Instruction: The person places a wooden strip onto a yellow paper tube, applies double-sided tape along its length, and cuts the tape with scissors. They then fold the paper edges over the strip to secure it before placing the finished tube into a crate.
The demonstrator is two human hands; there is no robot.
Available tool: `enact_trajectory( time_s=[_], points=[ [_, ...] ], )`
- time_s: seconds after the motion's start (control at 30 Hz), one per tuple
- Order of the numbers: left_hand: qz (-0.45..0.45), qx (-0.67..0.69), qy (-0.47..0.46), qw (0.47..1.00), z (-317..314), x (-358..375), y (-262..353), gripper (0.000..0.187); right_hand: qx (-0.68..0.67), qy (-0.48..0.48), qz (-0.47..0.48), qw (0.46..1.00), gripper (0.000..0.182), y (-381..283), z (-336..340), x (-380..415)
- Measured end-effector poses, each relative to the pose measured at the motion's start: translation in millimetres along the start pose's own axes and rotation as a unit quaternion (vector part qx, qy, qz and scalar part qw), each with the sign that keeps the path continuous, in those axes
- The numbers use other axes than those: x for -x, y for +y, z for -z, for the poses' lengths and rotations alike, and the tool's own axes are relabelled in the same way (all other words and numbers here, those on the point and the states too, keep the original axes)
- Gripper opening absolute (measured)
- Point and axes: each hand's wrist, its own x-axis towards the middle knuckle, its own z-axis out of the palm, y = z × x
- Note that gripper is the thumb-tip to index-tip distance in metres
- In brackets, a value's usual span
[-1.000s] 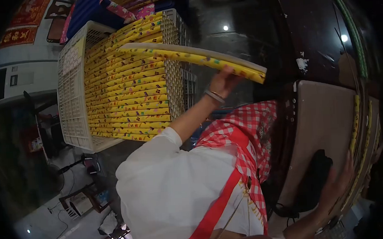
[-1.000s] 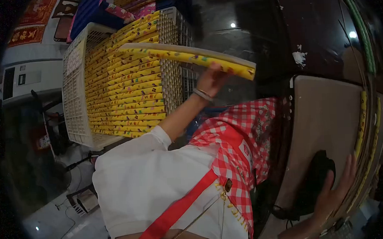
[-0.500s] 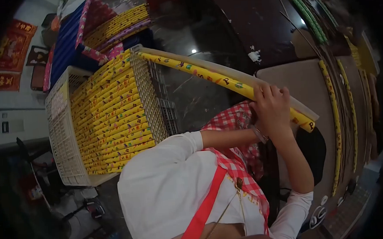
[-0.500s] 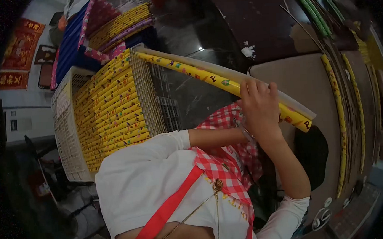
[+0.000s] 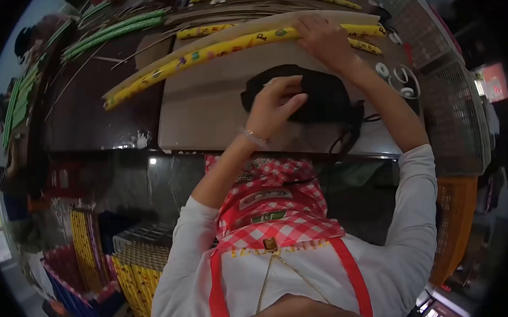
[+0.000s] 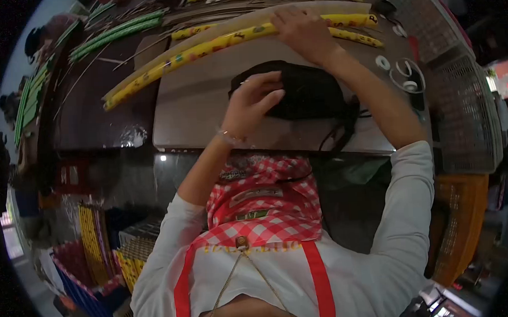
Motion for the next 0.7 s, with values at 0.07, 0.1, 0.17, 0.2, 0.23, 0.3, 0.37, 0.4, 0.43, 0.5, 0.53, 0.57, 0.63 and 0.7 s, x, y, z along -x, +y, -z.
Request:
enact_trajectory(
  time_s=[0.07,0.1,0.17,0.2,0.23,0.3,0.37,0.4,0.43,0.5,0.53,0.57,0.63,0.7],
  points=[
    [-0.166,-0.289,0.000,0.943,33,-1,16,0.037,-0.005,-0.023,-0.017,1.000,0.025,32,-20,50],
    [-0.155,-0.348,0.044,0.924,47,-5,16,0.035,-0.069,-0.081,-0.060,0.992,0.027,39,-30,78],
    [-0.128,-0.439,0.095,0.884,76,-23,-1,0.032,-0.130,-0.140,-0.103,0.976,0.029,44,-46,125],
    [-0.113,-0.474,0.099,0.868,95,-33,-18,0.031,-0.194,-0.170,-0.152,0.954,0.028,43,-53,142],
    [-0.113,-0.473,0.096,0.869,109,-45,-29,0.031,-0.258,-0.196,-0.200,0.925,0.028,43,-57,153],
    [-0.173,-0.589,0.063,0.787,131,-62,-45,0.029,-0.285,-0.223,-0.240,0.901,0.029,33,-53,162],
    [-0.162,-0.633,0.011,0.757,145,-70,-52,0.031,-0.331,-0.227,-0.254,0.880,0.030,25,-56,173],
    [-0.152,-0.671,-0.035,0.725,149,-75,-54,0.033,-0.331,-0.227,-0.262,0.878,0.030,25,-54,174],
    [-0.032,-0.683,-0.114,0.721,151,-78,-56,0.035,-0.352,-0.249,-0.281,0.858,0.030,26,-54,175],
    [0.016,-0.654,-0.130,0.745,147,-77,-57,0.037,-0.371,-0.272,-0.308,0.833,0.030,33,-46,172],
    [0.067,-0.626,-0.136,0.765,145,-73,-59,0.039,-0.376,-0.285,-0.309,0.826,0.030,36,-47,171],
    [0.063,-0.624,-0.144,0.765,139,-68,-58,0.039,-0.380,-0.299,-0.311,0.818,0.030,38,-48,172],
    [-0.202,-0.736,-0.028,0.646,129,-55,-56,0.042,-0.383,-0.287,-0.319,0.818,0.030,37,-49,176],
    [-0.236,-0.725,-0.035,0.646,129,-51,-60,0.045,-0.386,-0.277,-0.325,0.818,0.031,36,-50,178]
  ],
)
